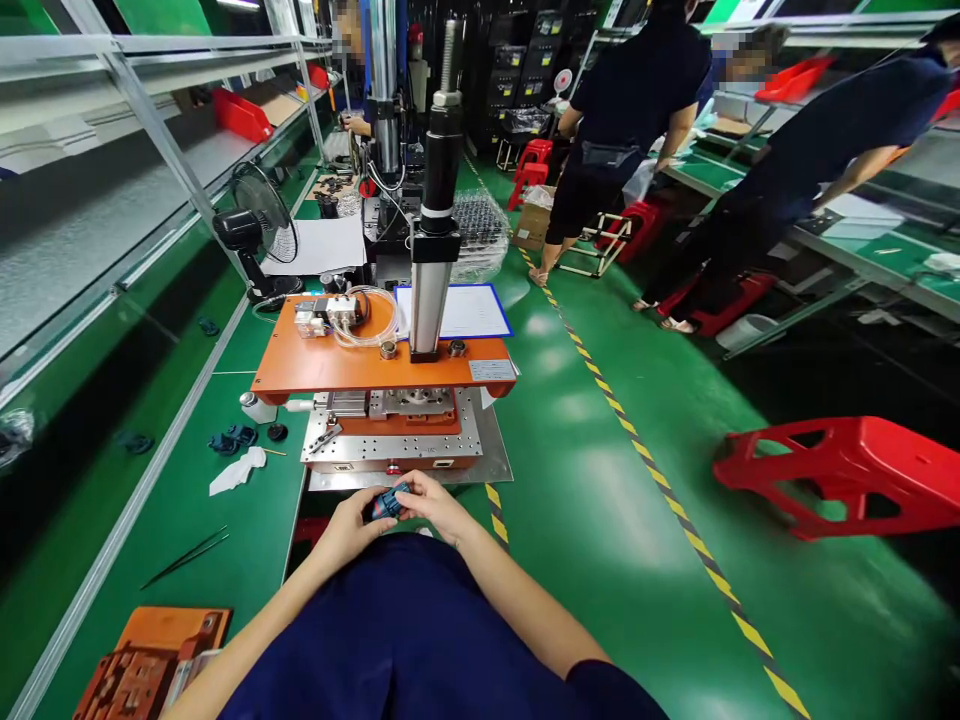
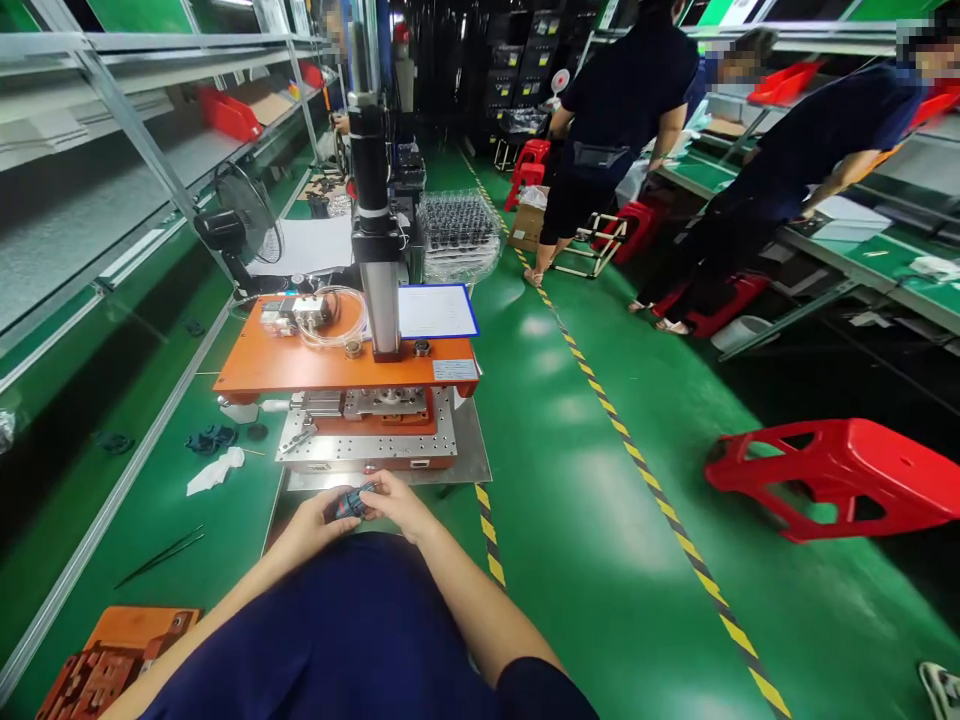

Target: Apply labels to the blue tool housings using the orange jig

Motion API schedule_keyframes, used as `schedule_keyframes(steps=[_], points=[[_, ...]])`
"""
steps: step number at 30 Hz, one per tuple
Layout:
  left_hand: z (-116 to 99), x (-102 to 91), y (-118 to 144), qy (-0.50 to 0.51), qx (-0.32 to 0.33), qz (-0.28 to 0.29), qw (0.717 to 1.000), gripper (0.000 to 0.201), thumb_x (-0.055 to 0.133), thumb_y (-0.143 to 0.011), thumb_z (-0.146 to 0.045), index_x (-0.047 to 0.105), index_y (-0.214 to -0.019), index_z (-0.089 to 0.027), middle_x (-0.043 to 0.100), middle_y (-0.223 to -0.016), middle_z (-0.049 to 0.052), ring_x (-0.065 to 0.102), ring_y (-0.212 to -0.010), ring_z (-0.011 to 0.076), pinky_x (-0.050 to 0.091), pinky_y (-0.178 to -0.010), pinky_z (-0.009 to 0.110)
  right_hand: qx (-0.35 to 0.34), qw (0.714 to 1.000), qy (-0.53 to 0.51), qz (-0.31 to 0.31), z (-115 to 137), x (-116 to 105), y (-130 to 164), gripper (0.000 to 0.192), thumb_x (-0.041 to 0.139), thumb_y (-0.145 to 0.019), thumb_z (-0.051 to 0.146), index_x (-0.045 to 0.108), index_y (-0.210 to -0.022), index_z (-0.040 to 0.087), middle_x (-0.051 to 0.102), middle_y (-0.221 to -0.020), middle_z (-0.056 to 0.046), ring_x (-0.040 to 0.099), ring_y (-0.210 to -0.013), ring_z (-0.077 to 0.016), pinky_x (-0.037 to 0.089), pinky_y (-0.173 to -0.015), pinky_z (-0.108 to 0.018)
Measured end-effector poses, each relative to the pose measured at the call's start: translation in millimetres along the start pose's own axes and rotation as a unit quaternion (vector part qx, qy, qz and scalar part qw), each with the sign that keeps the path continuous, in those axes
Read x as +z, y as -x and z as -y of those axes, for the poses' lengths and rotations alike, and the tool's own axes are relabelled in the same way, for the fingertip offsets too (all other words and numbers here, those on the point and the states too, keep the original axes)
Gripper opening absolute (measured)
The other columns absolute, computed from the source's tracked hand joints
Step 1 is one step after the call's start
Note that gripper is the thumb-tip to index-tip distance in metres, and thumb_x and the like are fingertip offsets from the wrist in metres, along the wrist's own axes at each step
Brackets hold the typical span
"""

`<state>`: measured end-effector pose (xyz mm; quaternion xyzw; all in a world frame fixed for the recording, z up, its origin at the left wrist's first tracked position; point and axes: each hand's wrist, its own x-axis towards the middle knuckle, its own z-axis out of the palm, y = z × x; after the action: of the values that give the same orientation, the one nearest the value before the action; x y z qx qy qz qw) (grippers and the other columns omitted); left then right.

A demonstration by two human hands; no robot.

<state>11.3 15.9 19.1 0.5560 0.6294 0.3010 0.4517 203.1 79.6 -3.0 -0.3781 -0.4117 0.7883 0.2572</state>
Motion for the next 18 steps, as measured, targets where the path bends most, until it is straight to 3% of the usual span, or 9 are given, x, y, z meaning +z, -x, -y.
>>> schedule_keyframes(steps=[8, 18], points=[[-15, 15.1, -12, -0.025, 0.010, 0.015, 1.000, 0.046, 0.077, -0.075, -0.038, 0.070, -0.117, -0.022, 0.076, -0.113, 0.009, 0.070, -0.104, 0.0299, 0.050, -0.098, 0.043, 0.011, 0.999, -0.036, 0.012, 3, -25, 4, 0.050, 0.085, -0.066, 0.052, 0.062, -0.096, 0.020, 0.068, -0.089, 0.001, 0.065, -0.076, -0.0126, 0.053, -0.073, -0.029], [-12, 22.6, -8, -0.058, -0.015, -0.007, 0.998, 0.048, 0.075, -0.077, -0.036, 0.066, -0.122, -0.019, 0.075, -0.117, 0.008, 0.069, -0.108, 0.0275, 0.050, -0.099, 0.039, 0.027, 0.998, -0.040, 0.041, -2, -31, -6, 0.048, 0.087, -0.065, 0.050, 0.063, -0.095, 0.021, 0.067, -0.092, 0.000, 0.065, -0.079, -0.0153, 0.053, -0.075, -0.033]])
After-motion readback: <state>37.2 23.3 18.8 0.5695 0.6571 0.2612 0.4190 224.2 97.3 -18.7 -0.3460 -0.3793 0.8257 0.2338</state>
